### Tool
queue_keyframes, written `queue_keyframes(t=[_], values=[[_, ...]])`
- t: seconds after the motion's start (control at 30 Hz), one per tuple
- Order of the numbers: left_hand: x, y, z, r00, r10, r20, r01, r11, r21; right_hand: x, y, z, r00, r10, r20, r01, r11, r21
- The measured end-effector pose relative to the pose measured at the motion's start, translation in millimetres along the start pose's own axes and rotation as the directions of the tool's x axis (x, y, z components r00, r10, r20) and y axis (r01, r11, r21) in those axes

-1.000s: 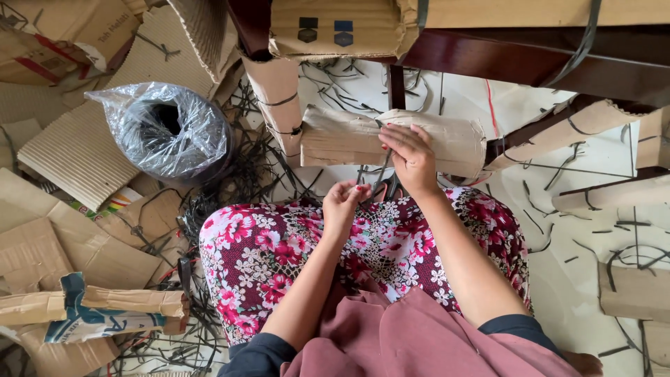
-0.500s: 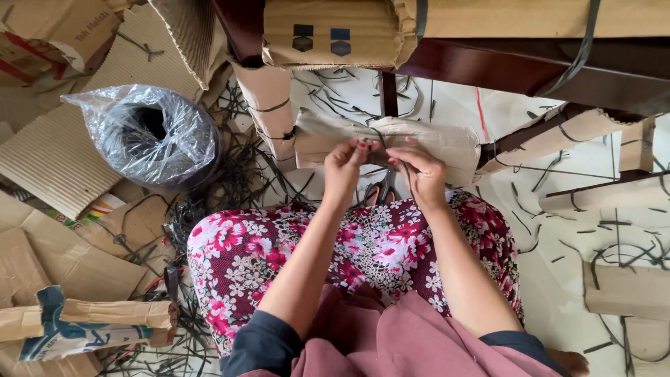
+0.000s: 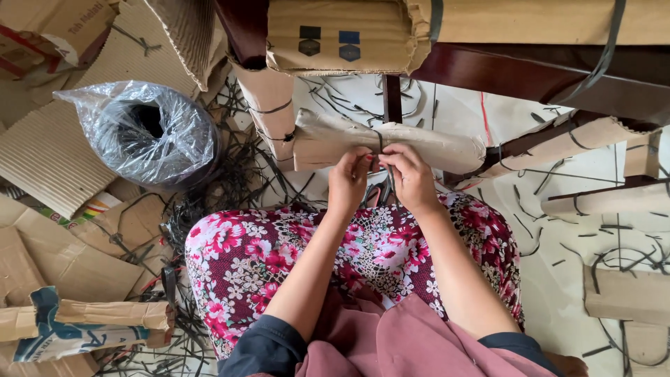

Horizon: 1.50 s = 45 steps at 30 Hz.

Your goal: Wrapping wooden chair legs with protective cardboard and securing them with plastic ties and string for transport.

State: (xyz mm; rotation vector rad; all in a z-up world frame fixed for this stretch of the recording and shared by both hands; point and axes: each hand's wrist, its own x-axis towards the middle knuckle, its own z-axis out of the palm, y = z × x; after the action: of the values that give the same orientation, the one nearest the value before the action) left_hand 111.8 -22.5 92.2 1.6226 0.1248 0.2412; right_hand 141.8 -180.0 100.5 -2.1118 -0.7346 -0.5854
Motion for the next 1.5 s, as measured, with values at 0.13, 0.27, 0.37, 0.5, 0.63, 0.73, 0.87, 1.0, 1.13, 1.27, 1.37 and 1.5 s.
queue_keyframes(t=[0.13, 0.27, 0.37, 0.5, 0.63, 0.73, 0.87, 1.0, 1.13, 1.27, 1.37, 1.5], values=[[9, 16, 9, 0.995, -0.095, 0.002, 0.093, 0.961, -0.260, 7, -5, -1, 0.999, -0.010, -0.053, 0.010, 1.000, -0.011], [19, 21, 15, 0.997, -0.061, 0.055, 0.076, 0.936, -0.344, 15, -15, -8, 0.994, -0.085, -0.072, 0.085, 0.996, 0.001], [26, 19, 10, 0.988, 0.016, 0.153, 0.037, 0.941, -0.336, 23, -24, -15, 0.980, -0.169, -0.100, 0.165, 0.985, -0.054], [26, 11, -1, 0.961, 0.149, 0.234, -0.109, 0.978, -0.175, 18, 4, 0, 0.967, -0.208, -0.147, 0.205, 0.978, -0.034], [29, 4, -2, 0.949, 0.211, 0.235, -0.182, 0.973, -0.142, 42, -23, -16, 0.986, -0.164, -0.024, 0.164, 0.986, -0.012], [33, -3, -4, 0.901, 0.333, 0.277, -0.310, 0.943, -0.123, 44, -22, -17, 0.991, -0.132, -0.008, 0.132, 0.990, 0.045], [32, -13, -5, 0.852, 0.411, 0.325, -0.410, 0.909, -0.075, 38, -19, -14, 0.994, -0.074, -0.083, 0.087, 0.983, 0.159], [29, 24, -10, 0.840, 0.442, 0.315, -0.442, 0.894, -0.074, 31, -9, -15, 0.999, 0.021, -0.033, -0.011, 0.959, 0.282], [31, 26, -13, 0.847, 0.426, 0.319, -0.460, 0.887, 0.035, 34, -7, -8, 0.997, 0.066, 0.047, -0.074, 0.973, 0.217], [34, 11, -12, 0.862, 0.384, 0.331, -0.398, 0.917, -0.025, 49, -28, -27, 0.983, -0.031, 0.181, 0.008, 0.992, 0.126], [39, -9, -15, 0.902, 0.306, 0.304, -0.287, 0.952, -0.106, 43, -18, -31, 0.968, -0.078, 0.237, 0.058, 0.994, 0.093], [38, 13, -16, 0.926, 0.264, 0.270, -0.209, 0.953, -0.218, 46, -24, -49, 0.946, -0.197, 0.258, 0.221, 0.973, -0.065]])
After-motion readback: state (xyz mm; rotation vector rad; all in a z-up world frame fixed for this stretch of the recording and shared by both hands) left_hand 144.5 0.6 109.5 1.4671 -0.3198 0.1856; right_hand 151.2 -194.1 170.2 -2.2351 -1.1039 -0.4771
